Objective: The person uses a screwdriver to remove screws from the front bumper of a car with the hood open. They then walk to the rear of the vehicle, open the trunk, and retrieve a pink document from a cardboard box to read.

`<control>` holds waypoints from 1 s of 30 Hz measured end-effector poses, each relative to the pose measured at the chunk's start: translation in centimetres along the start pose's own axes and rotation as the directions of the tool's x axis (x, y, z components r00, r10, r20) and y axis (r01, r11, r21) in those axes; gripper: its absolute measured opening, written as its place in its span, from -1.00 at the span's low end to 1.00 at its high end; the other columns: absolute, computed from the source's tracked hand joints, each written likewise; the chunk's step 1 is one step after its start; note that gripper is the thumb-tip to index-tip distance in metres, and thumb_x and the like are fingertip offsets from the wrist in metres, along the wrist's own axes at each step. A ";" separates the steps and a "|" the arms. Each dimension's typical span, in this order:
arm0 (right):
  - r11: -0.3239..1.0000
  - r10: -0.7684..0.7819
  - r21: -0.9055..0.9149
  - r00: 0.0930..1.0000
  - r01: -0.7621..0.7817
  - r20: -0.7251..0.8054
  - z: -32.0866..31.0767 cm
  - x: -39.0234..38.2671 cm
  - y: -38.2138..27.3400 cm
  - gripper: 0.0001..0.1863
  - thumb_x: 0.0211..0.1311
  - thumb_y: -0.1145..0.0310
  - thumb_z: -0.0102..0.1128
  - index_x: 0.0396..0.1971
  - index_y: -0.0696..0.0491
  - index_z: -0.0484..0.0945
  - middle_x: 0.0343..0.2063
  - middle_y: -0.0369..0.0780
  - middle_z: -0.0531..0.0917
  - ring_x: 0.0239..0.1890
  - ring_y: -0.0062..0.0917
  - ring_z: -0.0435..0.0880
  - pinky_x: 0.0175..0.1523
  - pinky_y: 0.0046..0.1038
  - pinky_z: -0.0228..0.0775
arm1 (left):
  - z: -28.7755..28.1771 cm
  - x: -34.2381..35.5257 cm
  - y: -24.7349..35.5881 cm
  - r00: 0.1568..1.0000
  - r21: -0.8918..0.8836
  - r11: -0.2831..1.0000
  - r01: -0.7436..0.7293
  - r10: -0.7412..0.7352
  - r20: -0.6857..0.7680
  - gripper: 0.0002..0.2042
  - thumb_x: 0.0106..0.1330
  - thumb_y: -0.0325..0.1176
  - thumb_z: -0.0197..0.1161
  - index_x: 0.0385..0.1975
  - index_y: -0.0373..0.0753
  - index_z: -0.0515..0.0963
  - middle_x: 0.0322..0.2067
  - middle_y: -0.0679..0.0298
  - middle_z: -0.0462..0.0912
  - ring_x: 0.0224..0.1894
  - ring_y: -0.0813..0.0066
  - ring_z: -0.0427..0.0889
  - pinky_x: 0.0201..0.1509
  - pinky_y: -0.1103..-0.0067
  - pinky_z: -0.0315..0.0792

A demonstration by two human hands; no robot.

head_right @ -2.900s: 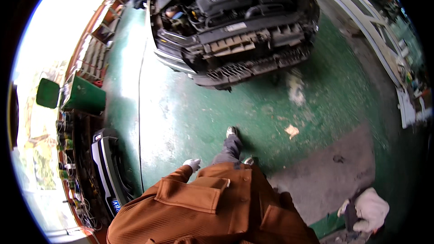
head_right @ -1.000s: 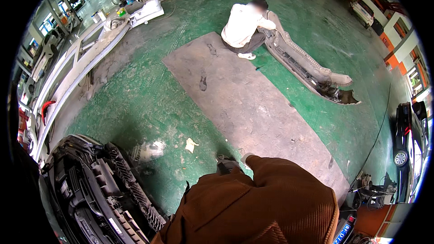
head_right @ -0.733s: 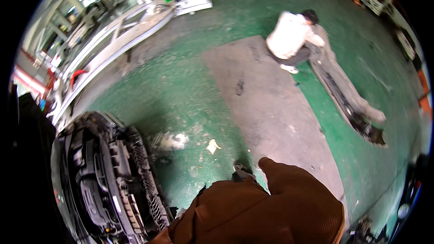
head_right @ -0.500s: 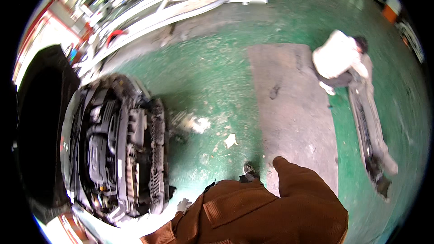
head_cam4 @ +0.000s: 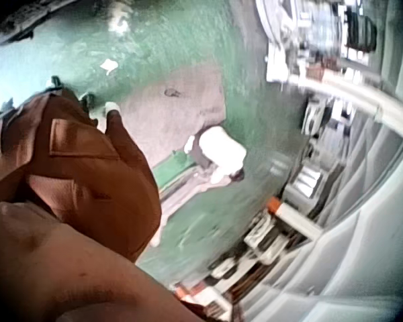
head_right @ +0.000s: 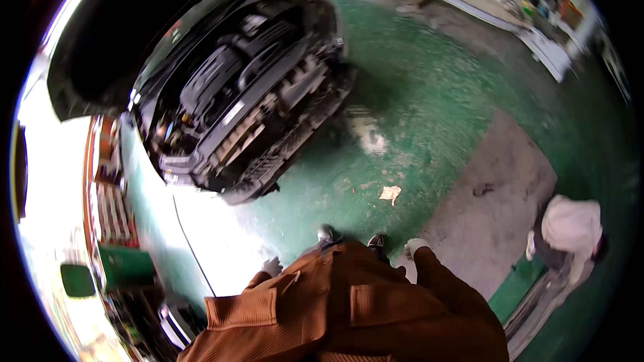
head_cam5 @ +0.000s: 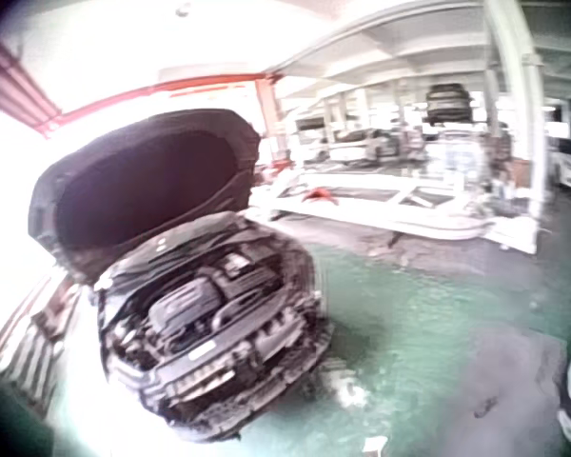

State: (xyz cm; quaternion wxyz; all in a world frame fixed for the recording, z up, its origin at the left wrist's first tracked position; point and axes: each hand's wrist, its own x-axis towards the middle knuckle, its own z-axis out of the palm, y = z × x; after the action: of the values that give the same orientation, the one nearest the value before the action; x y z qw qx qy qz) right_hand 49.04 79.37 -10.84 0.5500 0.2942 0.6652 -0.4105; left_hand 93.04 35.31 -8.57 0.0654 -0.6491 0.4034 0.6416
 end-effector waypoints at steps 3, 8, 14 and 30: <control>0.999 -0.001 0.049 0.998 -0.002 0.062 -0.5 0.0 -0.7 -0.85 0.31 0.45 -0.14 -0.43 0.02 0.42 -0.72 -0.31 0.33 -0.76 -0.54 0.27 -0.64 -0.36 0.07 | 1.5 0.3 -0.8 0.941 0.675 0.666 -0.318 0.306 0.142 -0.67 0.48 -0.03 0.02 -0.19 -0.13 0.60 -0.35 0.19 0.71 -0.37 0.27 0.67 -0.23 0.35 0.51; 0.998 0.053 -0.032 0.998 -0.054 -0.042 0.7 0.3 -1.1 -0.82 0.34 0.40 -0.11 -0.22 0.04 0.51 -0.63 -0.20 0.53 -0.73 -0.46 0.38 -0.62 -0.32 0.19 | 1.0 1.4 -4.2 0.925 0.750 0.580 -0.318 0.364 0.111 -0.57 0.47 0.04 -0.03 -0.22 -0.20 0.64 -0.32 0.11 0.77 -0.24 0.21 0.72 -0.14 0.31 0.54; 0.983 0.010 -0.185 1.000 -0.014 -0.021 2.0 1.2 -2.6 -0.85 0.35 0.36 -0.06 -0.25 0.05 0.50 -0.57 -0.15 0.58 -0.64 -0.35 0.52 -0.54 -0.23 0.36 | -0.5 3.4 -2.2 0.967 0.583 0.784 -0.211 0.254 0.008 -0.68 0.40 0.01 0.08 -0.19 -0.11 0.57 -0.38 0.04 0.73 -0.16 -0.05 0.71 -0.14 0.14 0.51; 0.949 0.000 0.309 0.979 0.064 -0.202 6.2 -2.8 -1.3 -0.91 0.37 0.42 -0.06 -0.36 -0.02 0.41 -0.57 -0.22 0.44 -0.68 -0.36 0.40 -0.62 -0.27 0.28 | -4.6 13.3 16.8 0.910 0.914 -0.009 -0.406 0.086 0.405 -0.62 0.35 0.00 0.21 -0.02 -0.12 0.53 -0.13 -0.01 0.74 -0.13 0.00 0.71 -0.12 0.16 0.56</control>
State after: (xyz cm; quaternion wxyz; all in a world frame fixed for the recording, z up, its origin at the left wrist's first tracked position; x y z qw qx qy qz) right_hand 51.60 73.47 -8.23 0.4200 0.4067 0.6476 -0.4886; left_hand 84.44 15.46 -12.27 0.4250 -0.2596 0.8289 0.2548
